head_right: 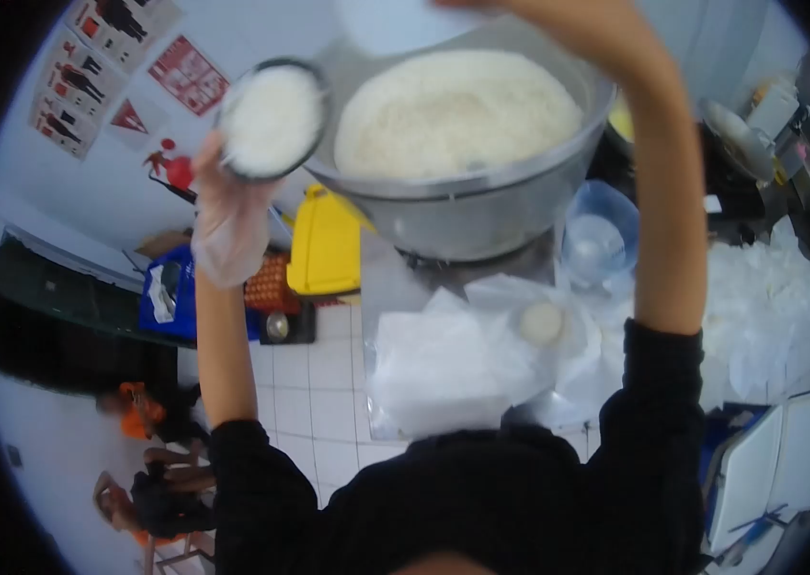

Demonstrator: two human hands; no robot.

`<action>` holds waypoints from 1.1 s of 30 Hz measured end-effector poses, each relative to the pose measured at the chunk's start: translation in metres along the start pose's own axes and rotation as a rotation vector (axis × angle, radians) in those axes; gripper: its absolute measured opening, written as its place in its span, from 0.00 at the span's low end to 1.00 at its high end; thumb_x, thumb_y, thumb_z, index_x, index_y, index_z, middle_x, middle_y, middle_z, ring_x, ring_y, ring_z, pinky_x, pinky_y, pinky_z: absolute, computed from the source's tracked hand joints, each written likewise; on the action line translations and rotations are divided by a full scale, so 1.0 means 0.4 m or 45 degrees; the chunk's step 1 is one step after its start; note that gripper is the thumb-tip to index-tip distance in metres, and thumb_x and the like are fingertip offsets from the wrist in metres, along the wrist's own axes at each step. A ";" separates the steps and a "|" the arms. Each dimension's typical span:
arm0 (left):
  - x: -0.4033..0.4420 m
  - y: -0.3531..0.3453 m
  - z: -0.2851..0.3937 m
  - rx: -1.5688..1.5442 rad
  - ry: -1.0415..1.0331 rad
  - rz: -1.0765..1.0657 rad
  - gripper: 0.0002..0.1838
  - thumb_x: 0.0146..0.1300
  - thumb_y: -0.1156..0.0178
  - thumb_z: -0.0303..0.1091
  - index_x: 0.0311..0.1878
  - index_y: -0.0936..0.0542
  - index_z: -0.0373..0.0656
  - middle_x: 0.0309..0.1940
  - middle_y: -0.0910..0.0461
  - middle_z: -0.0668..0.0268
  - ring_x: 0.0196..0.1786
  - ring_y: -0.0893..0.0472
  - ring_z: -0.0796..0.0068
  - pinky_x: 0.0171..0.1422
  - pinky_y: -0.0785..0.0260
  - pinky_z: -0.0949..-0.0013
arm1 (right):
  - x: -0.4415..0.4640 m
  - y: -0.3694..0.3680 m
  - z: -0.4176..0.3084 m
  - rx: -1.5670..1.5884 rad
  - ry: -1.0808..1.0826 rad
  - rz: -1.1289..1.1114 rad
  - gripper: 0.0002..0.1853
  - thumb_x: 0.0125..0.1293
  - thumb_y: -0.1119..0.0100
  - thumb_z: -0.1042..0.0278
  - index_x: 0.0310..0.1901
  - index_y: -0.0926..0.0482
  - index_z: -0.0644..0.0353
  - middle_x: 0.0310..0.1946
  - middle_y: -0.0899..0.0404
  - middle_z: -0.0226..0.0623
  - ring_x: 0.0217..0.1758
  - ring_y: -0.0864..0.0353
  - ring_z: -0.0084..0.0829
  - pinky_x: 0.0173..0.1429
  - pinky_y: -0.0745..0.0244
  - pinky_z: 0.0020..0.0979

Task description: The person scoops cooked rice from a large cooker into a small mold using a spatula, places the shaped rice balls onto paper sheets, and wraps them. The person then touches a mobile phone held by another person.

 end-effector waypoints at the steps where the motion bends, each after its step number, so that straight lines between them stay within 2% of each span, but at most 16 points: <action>1: -0.014 0.000 -0.006 -0.009 0.035 0.015 0.39 0.70 0.49 0.60 0.75 0.44 0.45 0.71 0.35 0.59 0.71 0.32 0.62 0.76 0.39 0.59 | -0.040 0.031 0.010 0.043 -0.062 0.034 0.42 0.60 0.29 0.60 0.72 0.41 0.55 0.37 0.19 0.37 0.42 0.24 0.26 0.49 0.32 0.23; 4: -0.245 0.089 -0.117 0.095 0.145 0.299 0.42 0.68 0.51 0.63 0.71 0.38 0.35 0.66 0.29 0.54 0.67 0.26 0.60 0.72 0.34 0.56 | -0.200 0.061 0.081 0.075 -0.140 0.144 0.36 0.63 0.32 0.63 0.70 0.37 0.57 0.35 0.26 0.29 0.42 0.28 0.19 0.48 0.34 0.20; 5: -0.313 0.118 -0.167 0.167 0.216 0.216 0.41 0.69 0.51 0.62 0.70 0.36 0.34 0.66 0.28 0.54 0.67 0.27 0.62 0.73 0.36 0.57 | -0.259 0.057 0.115 0.051 -0.148 0.176 0.32 0.64 0.34 0.65 0.69 0.33 0.55 0.33 0.33 0.23 0.41 0.31 0.13 0.46 0.37 0.17; 8: -0.573 0.230 -0.419 -0.046 0.524 0.547 0.38 0.69 0.46 0.60 0.67 0.31 0.35 0.63 0.26 0.57 0.65 0.26 0.66 0.71 0.34 0.59 | -0.415 -0.009 0.164 0.262 -0.289 0.103 0.25 0.64 0.34 0.71 0.62 0.29 0.60 0.30 0.29 0.23 0.36 0.29 0.16 0.40 0.36 0.17; 11: -0.762 0.287 -0.641 0.120 0.677 0.721 0.19 0.62 0.31 0.48 0.42 0.24 0.43 0.38 0.24 0.71 0.41 0.20 0.77 0.45 0.21 0.67 | -0.541 -0.090 0.247 0.412 -0.517 -0.001 0.25 0.64 0.34 0.73 0.61 0.30 0.62 0.30 0.29 0.23 0.35 0.29 0.15 0.43 0.37 0.17; 12: -0.785 0.272 -0.670 0.319 0.542 0.713 0.21 0.56 0.26 0.45 0.43 0.23 0.42 0.36 0.22 0.69 0.38 0.20 0.75 0.42 0.22 0.69 | -0.570 -0.110 0.273 0.452 -0.573 0.013 0.25 0.64 0.35 0.73 0.61 0.30 0.62 0.30 0.28 0.23 0.36 0.29 0.15 0.44 0.37 0.17; 15: -0.751 0.137 -0.594 1.091 0.042 0.510 0.21 0.53 0.25 0.40 0.46 0.22 0.42 0.37 0.21 0.65 0.40 0.20 0.69 0.43 0.24 0.67 | -0.641 -0.170 0.329 0.535 -0.722 0.041 0.24 0.65 0.35 0.73 0.61 0.30 0.62 0.32 0.27 0.24 0.37 0.28 0.16 0.46 0.36 0.19; 17: -0.743 0.069 -0.620 1.462 -0.072 0.142 0.23 0.49 0.25 0.36 0.48 0.21 0.43 0.42 0.20 0.63 0.46 0.22 0.61 0.52 0.26 0.62 | -0.662 -0.195 0.334 0.532 -0.761 0.035 0.24 0.65 0.36 0.73 0.61 0.30 0.61 0.33 0.25 0.25 0.38 0.27 0.17 0.47 0.35 0.19; 19: -0.805 0.046 -0.752 1.453 -0.159 -0.295 0.26 0.47 0.28 0.31 0.53 0.21 0.49 0.46 0.23 0.62 0.52 0.24 0.59 0.64 0.34 0.52 | -0.676 -0.216 0.319 0.486 -0.790 -0.014 0.23 0.66 0.36 0.72 0.61 0.30 0.58 0.35 0.24 0.27 0.40 0.26 0.18 0.48 0.34 0.20; 21: -0.830 0.046 -0.761 1.502 -0.260 -0.199 0.24 0.45 0.25 0.33 0.49 0.19 0.52 0.47 0.25 0.64 0.55 0.26 0.61 0.70 0.36 0.51 | -0.681 -0.254 0.322 0.469 -0.767 -0.064 0.23 0.66 0.36 0.71 0.61 0.30 0.57 0.34 0.25 0.26 0.39 0.28 0.17 0.47 0.34 0.19; 23: -0.832 0.065 -0.760 1.420 -0.259 -0.091 0.27 0.45 0.24 0.34 0.52 0.19 0.56 0.54 0.27 0.62 0.60 0.29 0.57 0.71 0.38 0.50 | -0.700 -0.298 0.361 0.433 -0.702 -0.147 0.23 0.66 0.36 0.69 0.60 0.30 0.57 0.30 0.32 0.22 0.35 0.34 0.17 0.43 0.37 0.19; 24: -0.835 0.076 -0.756 1.313 -0.151 -0.044 0.34 0.45 0.24 0.35 0.60 0.22 0.58 0.62 0.32 0.57 0.66 0.34 0.52 0.71 0.40 0.49 | -0.708 -0.330 0.365 0.456 -0.716 -0.158 0.23 0.65 0.35 0.68 0.60 0.30 0.58 0.30 0.37 0.22 0.34 0.38 0.16 0.42 0.39 0.18; 26: -0.840 0.100 -0.757 1.262 0.030 0.068 0.50 0.42 0.21 0.46 0.72 0.35 0.61 0.73 0.44 0.50 0.72 0.42 0.43 0.75 0.46 0.45 | -0.742 -0.410 0.417 0.422 -0.728 -0.374 0.24 0.65 0.34 0.68 0.60 0.31 0.60 0.34 0.31 0.25 0.38 0.34 0.18 0.44 0.36 0.22; 29: -0.822 0.077 -0.753 1.338 0.037 0.117 0.56 0.41 0.22 0.51 0.73 0.41 0.47 0.71 0.39 0.54 0.74 0.44 0.44 0.78 0.54 0.44 | -0.833 -0.596 0.529 0.487 -0.629 -0.555 0.25 0.61 0.31 0.71 0.58 0.30 0.62 0.43 0.25 0.33 0.45 0.26 0.26 0.51 0.32 0.28; 31: -0.818 0.073 -0.787 1.312 0.056 0.134 0.55 0.40 0.23 0.50 0.71 0.39 0.46 0.69 0.35 0.56 0.74 0.43 0.46 0.79 0.55 0.45 | -0.866 -0.705 0.550 0.281 -0.482 -0.701 0.25 0.58 0.31 0.75 0.57 0.30 0.62 0.48 0.21 0.38 0.50 0.22 0.30 0.57 0.31 0.30; 33: -0.818 0.078 -0.819 1.300 0.042 0.157 0.54 0.37 0.23 0.49 0.70 0.39 0.48 0.66 0.33 0.57 0.72 0.42 0.45 0.78 0.54 0.46 | -0.848 -0.798 0.569 0.156 -0.501 -0.626 0.28 0.54 0.29 0.76 0.56 0.30 0.62 0.49 0.20 0.41 0.51 0.20 0.35 0.57 0.29 0.34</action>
Point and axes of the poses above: each hand's wrist, its own x-axis towards the middle knuckle, its own y-axis out of the back of the hand, z = x × y, the point moved 8 cm from there along x, towards the middle knuckle
